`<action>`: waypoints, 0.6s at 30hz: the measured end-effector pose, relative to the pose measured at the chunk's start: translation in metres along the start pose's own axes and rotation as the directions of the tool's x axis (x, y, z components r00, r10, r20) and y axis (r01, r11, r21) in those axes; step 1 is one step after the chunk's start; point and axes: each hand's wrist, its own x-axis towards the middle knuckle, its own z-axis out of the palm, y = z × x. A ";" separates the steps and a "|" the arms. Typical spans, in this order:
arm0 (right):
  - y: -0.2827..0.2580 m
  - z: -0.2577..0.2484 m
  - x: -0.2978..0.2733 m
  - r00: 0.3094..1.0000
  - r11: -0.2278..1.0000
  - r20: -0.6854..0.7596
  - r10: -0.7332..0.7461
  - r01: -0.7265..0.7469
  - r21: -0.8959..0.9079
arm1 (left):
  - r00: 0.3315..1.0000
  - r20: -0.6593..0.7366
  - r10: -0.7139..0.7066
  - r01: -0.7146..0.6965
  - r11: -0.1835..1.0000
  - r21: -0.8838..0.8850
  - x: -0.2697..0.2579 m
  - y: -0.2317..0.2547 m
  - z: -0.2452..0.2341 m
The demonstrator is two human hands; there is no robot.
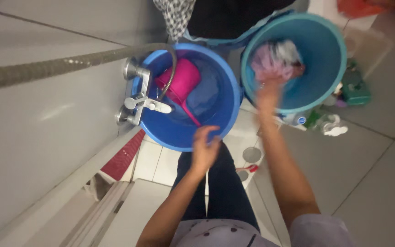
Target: The person hand washes several small garments in a blue bucket, repeatedly scrubbing, rinsing, and wringing them. They use a pink scoop to transfer water between buckets and handle the clothes one at a time.
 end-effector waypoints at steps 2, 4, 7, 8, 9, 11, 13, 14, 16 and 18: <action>-0.039 0.093 -0.019 0.928 0.939 0.141 -0.344 0.339 0.058 | 0.989 -0.139 -0.047 0.056 0.996 0.065 -0.012 -0.041 -0.019; -0.086 0.169 -0.043 0.781 0.989 0.620 0.081 -0.142 0.051 | 0.951 -0.267 -0.156 0.179 0.982 0.063 -0.027 -0.071 -0.034; -0.109 0.226 -0.061 0.699 0.939 0.638 0.324 -0.154 -0.307 | 0.897 -0.409 -0.166 0.270 0.939 0.213 -0.039 -0.105 -0.053; -0.108 0.240 -0.068 0.713 0.920 0.589 0.379 -0.225 -0.320 | 0.885 -0.431 -0.175 0.290 0.932 0.217 -0.037 -0.116 -0.058; -0.104 0.255 -0.074 0.730 0.910 0.551 0.404 -0.258 -0.325 | 0.872 -0.453 -0.185 0.311 0.924 0.222 -0.036 -0.126 -0.063; -0.097 0.280 -0.087 0.801 0.937 0.522 0.292 -0.129 -0.326 | 0.842 -0.451 -0.294 0.376 0.921 0.102 -0.037 -0.141 -0.074; -0.090 0.284 -0.100 0.842 0.951 0.484 0.237 -0.099 -0.293 | 0.799 -0.363 -0.479 0.458 0.877 -0.148 -0.035 -0.154 -0.079; -0.090 0.278 -0.106 0.840 0.953 0.478 0.256 -0.137 -0.271 | 0.805 -0.313 -0.504 0.468 0.864 -0.188 -0.041 -0.156 -0.082; -0.100 0.268 -0.089 0.837 0.926 0.451 0.308 -0.156 -0.343 | 0.822 -0.220 -0.524 0.466 0.843 -0.268 -0.036 -0.164 -0.086; -0.115 0.258 -0.094 0.841 0.835 0.436 0.320 -0.033 -0.549 | 0.811 -0.199 -0.550 0.508 0.831 -0.227 -0.039 -0.170 -0.090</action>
